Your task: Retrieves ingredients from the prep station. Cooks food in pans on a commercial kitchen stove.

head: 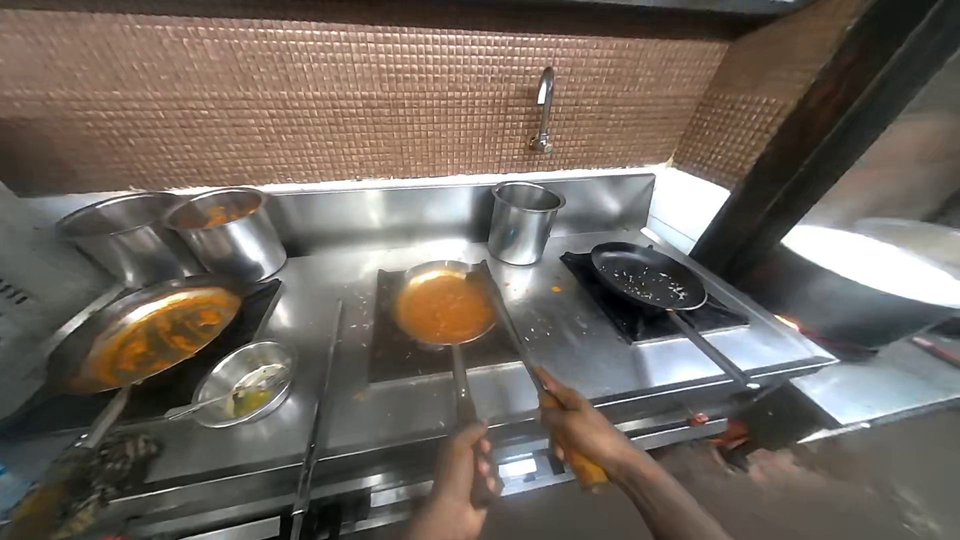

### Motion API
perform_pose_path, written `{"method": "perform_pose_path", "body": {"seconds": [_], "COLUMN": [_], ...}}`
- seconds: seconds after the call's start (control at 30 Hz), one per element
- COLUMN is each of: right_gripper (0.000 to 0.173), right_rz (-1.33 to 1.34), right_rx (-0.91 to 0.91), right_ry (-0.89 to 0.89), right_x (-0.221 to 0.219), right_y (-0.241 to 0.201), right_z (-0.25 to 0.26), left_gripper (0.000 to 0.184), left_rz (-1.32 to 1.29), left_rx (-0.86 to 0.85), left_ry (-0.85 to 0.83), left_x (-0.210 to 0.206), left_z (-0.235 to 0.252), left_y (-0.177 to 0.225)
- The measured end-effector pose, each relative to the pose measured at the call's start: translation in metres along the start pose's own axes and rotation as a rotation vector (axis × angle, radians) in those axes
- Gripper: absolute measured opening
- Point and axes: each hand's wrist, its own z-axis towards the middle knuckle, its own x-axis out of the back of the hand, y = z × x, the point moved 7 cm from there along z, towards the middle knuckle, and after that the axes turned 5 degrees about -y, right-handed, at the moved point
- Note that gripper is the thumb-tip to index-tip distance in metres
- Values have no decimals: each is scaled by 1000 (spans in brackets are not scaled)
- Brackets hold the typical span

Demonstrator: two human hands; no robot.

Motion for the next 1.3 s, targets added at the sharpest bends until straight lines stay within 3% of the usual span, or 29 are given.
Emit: {"method": "perform_pose_path", "body": {"seconds": [0.07, 0.17, 0.23, 0.3, 0.37, 0.47, 0.53, 0.63, 0.73, 0.87, 0.97, 1.1, 1.3], "right_gripper": [80, 54, 51, 68, 82, 83, 81, 89, 90, 83, 88, 83, 85], "right_rz": [495, 1015, 1054, 613, -36, -793, -1063, -1244, -1061, -251, -33, 459, 308], "right_rx": [52, 116, 143, 101, 13, -106, -144, -196, -180, 28, 27, 109, 90], "right_ry": [-42, -146, -122, 34, 96, 82, 86, 128, 111, -5, -15, -93, -37], "right_x": [-9, -21, -24, -22, -22, -25, -27, -25, -19, -5, -4, -13, -6], "right_y": [-3, -1, 1, 11, 18, 9, -7, -19, -16, 14, 31, 32, 22], "right_z": [-8, 12, 35, 42, 29, 0, 4, 33, 34, 8, -5, -3, 33], "left_gripper": [10, 11, 12, 9, 8, 10, 12, 10, 10, 10, 9, 10, 13], "left_rz": [5, -17, -4, 25, 24, -22, 12, 60, 62, 12, -12, -20, -27], "left_rx": [17, -3, 10, 30, 25, 2, 10, 14, 8, 0, -34, -51, -54], "left_ry": [-2, 3, 19, 25, -1, -9, 7, 17, 13, 15, 4, 5, 1], "left_x": [-7, -2, -7, -9, -3, 3, -2, -3, 1, -6, -11, -9, -9], "left_z": [-3, 8, 2, -4, 7, 21, 10, -3, 9, -4, -3, 2, 10], "left_y": [-2, -2, -6, -9, -2, 6, 2, -5, 5, -5, -8, -10, -9]}}
